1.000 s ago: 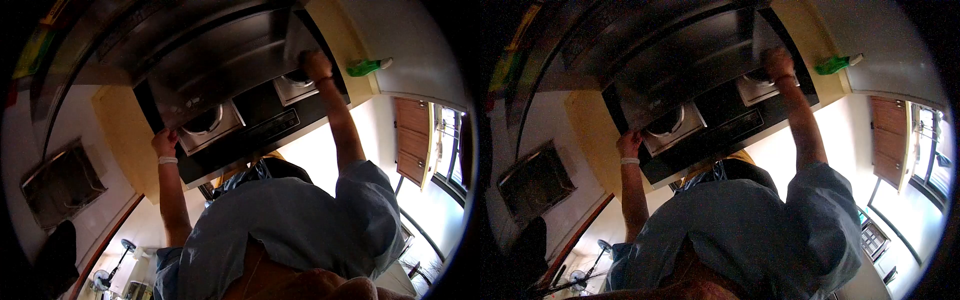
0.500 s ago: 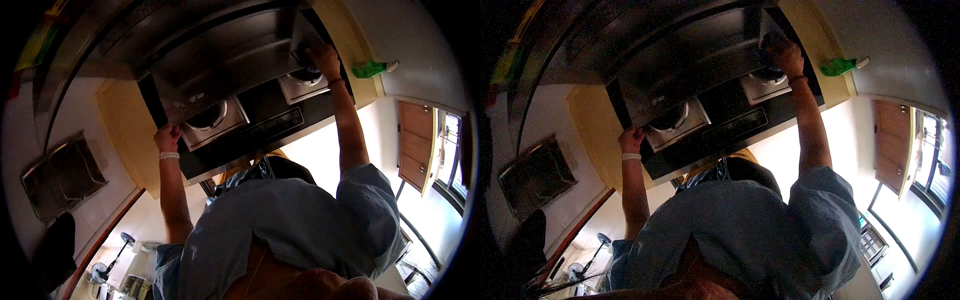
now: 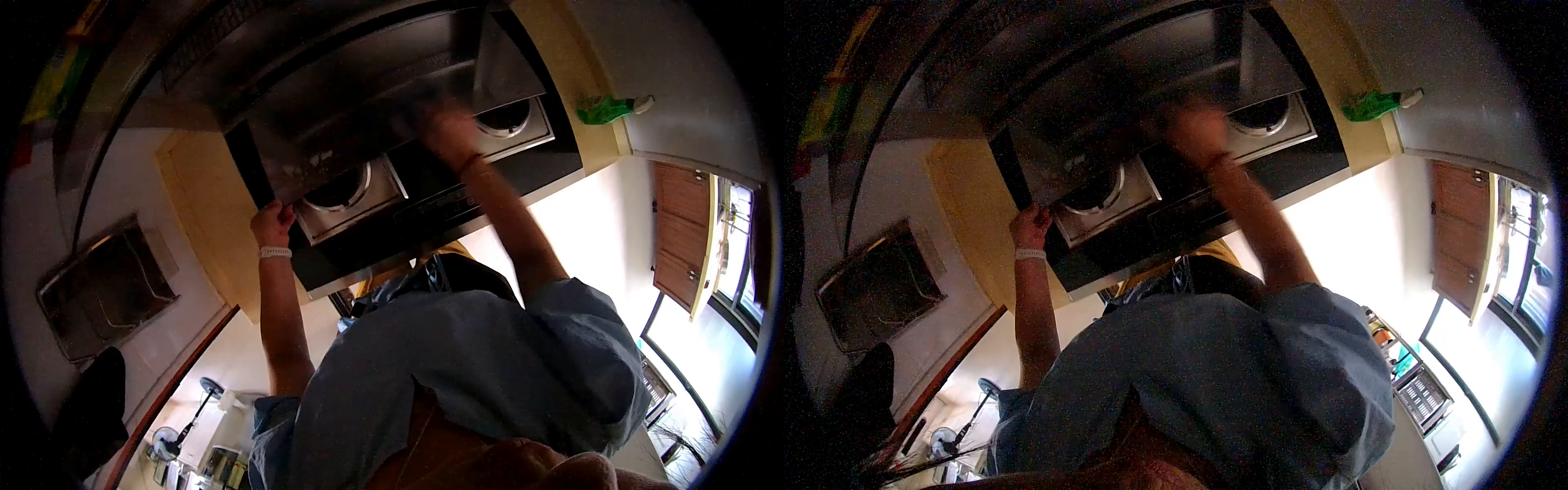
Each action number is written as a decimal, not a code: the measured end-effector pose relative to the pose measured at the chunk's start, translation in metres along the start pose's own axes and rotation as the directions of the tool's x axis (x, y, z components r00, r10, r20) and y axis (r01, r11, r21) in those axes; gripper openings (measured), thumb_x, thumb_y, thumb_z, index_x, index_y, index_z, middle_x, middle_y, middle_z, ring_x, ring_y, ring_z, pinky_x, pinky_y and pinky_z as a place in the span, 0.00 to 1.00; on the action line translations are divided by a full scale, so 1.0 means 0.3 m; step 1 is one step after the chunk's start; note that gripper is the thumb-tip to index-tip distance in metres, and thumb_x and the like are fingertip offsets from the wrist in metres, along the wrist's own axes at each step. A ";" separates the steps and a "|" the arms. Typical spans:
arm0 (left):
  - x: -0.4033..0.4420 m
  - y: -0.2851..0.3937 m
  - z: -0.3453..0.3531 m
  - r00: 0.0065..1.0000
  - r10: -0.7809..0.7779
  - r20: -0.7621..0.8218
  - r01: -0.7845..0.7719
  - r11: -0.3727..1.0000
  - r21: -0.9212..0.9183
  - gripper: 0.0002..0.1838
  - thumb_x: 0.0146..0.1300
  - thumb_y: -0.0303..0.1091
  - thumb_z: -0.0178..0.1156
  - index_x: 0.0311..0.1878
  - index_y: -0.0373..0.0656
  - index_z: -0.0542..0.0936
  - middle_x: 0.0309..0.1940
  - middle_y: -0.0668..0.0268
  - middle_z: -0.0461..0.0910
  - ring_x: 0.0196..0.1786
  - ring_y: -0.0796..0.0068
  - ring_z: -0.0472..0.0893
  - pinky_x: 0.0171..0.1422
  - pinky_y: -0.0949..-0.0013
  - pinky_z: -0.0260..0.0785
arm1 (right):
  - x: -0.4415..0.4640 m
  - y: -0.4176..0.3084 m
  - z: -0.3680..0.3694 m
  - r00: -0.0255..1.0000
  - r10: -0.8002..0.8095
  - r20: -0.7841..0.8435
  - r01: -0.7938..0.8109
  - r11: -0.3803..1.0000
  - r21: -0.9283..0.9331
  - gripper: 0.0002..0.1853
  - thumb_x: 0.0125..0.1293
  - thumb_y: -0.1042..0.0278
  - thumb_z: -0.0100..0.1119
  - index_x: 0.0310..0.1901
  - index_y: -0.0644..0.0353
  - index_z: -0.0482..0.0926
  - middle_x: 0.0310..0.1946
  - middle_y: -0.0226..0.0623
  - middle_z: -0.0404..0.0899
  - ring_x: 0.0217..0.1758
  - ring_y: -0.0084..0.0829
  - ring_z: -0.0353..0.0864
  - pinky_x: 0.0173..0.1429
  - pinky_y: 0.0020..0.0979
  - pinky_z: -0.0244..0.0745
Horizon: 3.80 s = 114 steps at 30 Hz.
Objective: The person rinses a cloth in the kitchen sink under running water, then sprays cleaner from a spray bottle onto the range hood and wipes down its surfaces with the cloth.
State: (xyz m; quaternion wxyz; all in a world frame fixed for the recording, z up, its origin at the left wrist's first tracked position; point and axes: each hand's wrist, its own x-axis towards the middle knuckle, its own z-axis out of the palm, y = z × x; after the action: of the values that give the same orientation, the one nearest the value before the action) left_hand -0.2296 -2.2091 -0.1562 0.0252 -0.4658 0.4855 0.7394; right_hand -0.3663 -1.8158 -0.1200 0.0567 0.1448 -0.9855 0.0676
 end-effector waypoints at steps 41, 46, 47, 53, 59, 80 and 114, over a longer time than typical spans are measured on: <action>-0.056 0.040 0.008 0.981 -0.080 0.175 0.129 0.948 -0.292 0.25 0.70 0.50 0.46 0.43 0.32 0.76 0.33 0.52 0.81 0.33 0.63 0.79 0.40 0.60 0.74 | -0.015 -0.705 0.044 0.748 -0.663 0.020 0.641 0.730 0.235 0.22 0.52 0.73 0.61 0.51 0.43 0.81 0.57 0.33 0.73 0.57 0.42 0.71 0.56 0.41 0.74; -0.081 0.047 0.016 0.987 -0.108 0.122 0.136 0.956 -0.259 0.32 0.71 0.57 0.41 0.42 0.30 0.75 0.34 0.51 0.80 0.35 0.62 0.79 0.41 0.59 0.73 | -0.010 -0.729 -0.033 0.813 -0.528 0.247 0.508 0.849 0.144 0.23 0.52 0.73 0.59 0.51 0.40 0.81 0.51 0.36 0.74 0.52 0.45 0.72 0.53 0.41 0.75; -0.079 0.050 0.018 0.988 -0.098 0.122 0.127 0.958 -0.257 0.32 0.71 0.57 0.41 0.42 0.30 0.75 0.34 0.51 0.80 0.36 0.61 0.79 0.42 0.58 0.73 | -0.006 -0.790 -0.027 0.810 -0.531 0.247 0.512 0.847 0.143 0.23 0.52 0.73 0.59 0.51 0.40 0.81 0.51 0.36 0.74 0.52 0.45 0.72 0.53 0.41 0.75; -0.014 0.002 -0.013 0.955 -0.052 0.292 0.179 0.887 -0.426 0.22 0.66 0.49 0.55 0.42 0.34 0.75 0.37 0.53 0.79 0.36 0.58 0.79 0.41 0.56 0.76 | -0.012 -0.788 -0.071 0.769 -0.587 0.253 0.553 0.809 0.197 0.24 0.54 0.75 0.55 0.52 0.38 0.80 0.55 0.36 0.72 0.51 0.45 0.73 0.53 0.42 0.75; 0.017 -0.030 0.007 0.975 -0.071 0.212 0.114 0.973 -0.199 0.11 0.62 0.34 0.60 0.39 0.34 0.78 0.30 0.54 0.82 0.27 0.63 0.80 0.31 0.65 0.77 | -0.062 -0.267 -0.046 0.929 -0.310 0.201 0.345 0.923 -0.171 0.23 0.53 0.74 0.56 0.53 0.42 0.79 0.56 0.38 0.72 0.52 0.44 0.73 0.53 0.41 0.75; 0.029 -0.008 0.006 0.998 -0.004 0.068 0.005 1.000 -0.013 0.08 0.62 0.30 0.60 0.36 0.33 0.78 0.27 0.55 0.82 0.23 0.70 0.79 0.26 0.69 0.73 | -0.153 -0.201 0.271 0.984 -0.178 0.023 0.179 0.973 -0.144 0.21 0.56 0.72 0.55 0.54 0.55 0.75 0.46 0.43 0.72 0.49 0.43 0.74 0.49 0.41 0.74; -0.018 0.021 0.022 1.000 -0.030 0.006 0.031 0.999 -0.032 0.03 0.63 0.24 0.58 0.36 0.35 0.77 0.27 0.57 0.80 0.23 0.69 0.78 0.28 0.68 0.75 | 0.331 0.433 0.046 0.877 0.457 0.147 -0.414 0.876 -0.249 0.22 0.70 0.46 0.43 0.55 0.52 0.75 0.58 0.49 0.67 0.60 0.50 0.69 0.54 0.50 0.75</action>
State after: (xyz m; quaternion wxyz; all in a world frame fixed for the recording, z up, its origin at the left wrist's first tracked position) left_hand -0.2341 -2.2052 -0.1474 0.0301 -0.4716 0.4662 0.7479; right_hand -0.5000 -1.7221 -0.1358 -0.0450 -0.0824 -0.9948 -0.0405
